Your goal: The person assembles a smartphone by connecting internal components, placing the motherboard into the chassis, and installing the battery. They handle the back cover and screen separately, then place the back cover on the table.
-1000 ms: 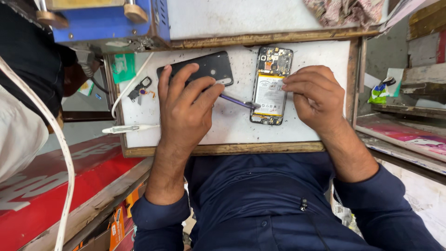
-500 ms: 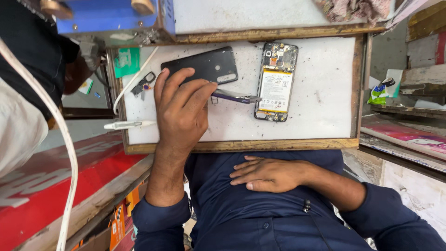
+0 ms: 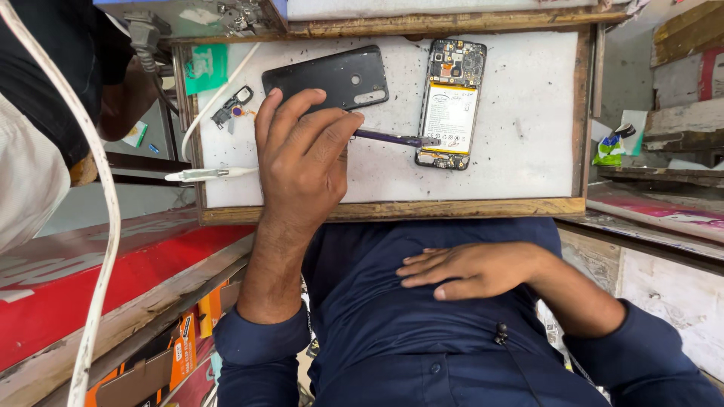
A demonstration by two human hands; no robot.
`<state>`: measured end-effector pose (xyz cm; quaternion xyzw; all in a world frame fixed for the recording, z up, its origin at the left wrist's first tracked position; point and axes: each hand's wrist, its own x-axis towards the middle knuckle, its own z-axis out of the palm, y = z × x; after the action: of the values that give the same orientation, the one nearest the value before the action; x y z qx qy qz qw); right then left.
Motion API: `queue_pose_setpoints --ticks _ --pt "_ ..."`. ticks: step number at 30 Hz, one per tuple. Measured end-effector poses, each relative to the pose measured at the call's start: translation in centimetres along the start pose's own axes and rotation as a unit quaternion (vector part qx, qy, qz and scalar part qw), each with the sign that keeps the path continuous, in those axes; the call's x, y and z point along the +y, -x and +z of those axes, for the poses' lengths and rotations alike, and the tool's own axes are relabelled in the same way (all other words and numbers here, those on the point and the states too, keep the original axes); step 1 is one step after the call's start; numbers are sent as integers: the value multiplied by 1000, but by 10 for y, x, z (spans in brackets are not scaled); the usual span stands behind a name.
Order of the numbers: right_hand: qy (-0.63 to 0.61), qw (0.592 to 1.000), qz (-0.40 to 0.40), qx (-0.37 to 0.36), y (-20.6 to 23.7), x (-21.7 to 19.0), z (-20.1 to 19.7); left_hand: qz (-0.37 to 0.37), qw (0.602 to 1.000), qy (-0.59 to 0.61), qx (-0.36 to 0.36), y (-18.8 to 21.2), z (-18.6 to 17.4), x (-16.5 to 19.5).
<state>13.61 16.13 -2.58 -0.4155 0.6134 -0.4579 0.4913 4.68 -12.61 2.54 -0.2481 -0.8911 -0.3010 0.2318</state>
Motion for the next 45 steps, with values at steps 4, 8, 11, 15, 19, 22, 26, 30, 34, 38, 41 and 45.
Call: queue_pose_setpoints --ticks 4,8,11,15,19,22,26,30,34,38,41,45 --pt "65 973 164 146 6 -8 2 0 1000 12 7 4 -2 5" --pt "187 917 323 141 -8 -1 18 2 1000 19 17 9 -4 9" --pt "321 916 116 211 -10 13 31 3 1000 10 21 12 -8 11" --pt "254 934 153 199 -8 28 33 2 1000 18 19 12 -10 13" --pt "223 929 231 184 -35 38 12 3 1000 15 24 9 -11 13" --pt "273 884 199 322 -66 48 -12 1 1000 15 26 10 -12 13" --pt "281 869 203 353 -88 59 -26 -7 999 17 26 9 -9 14" --pt "270 890 208 302 -90 61 -17 -6 999 18 33 5 -7 11" --pt "253 907 210 263 -91 60 -10 -21 999 18 19 9 -10 3" --pt "237 917 209 246 -86 62 -11 -11 1000 21 21 7 -4 -3" --pt "235 917 207 247 -80 66 -12 -11 1000 22 18 2 2 -3" --pt "233 914 210 258 -77 70 -12 -5 999 29 14 -3 5 -1"
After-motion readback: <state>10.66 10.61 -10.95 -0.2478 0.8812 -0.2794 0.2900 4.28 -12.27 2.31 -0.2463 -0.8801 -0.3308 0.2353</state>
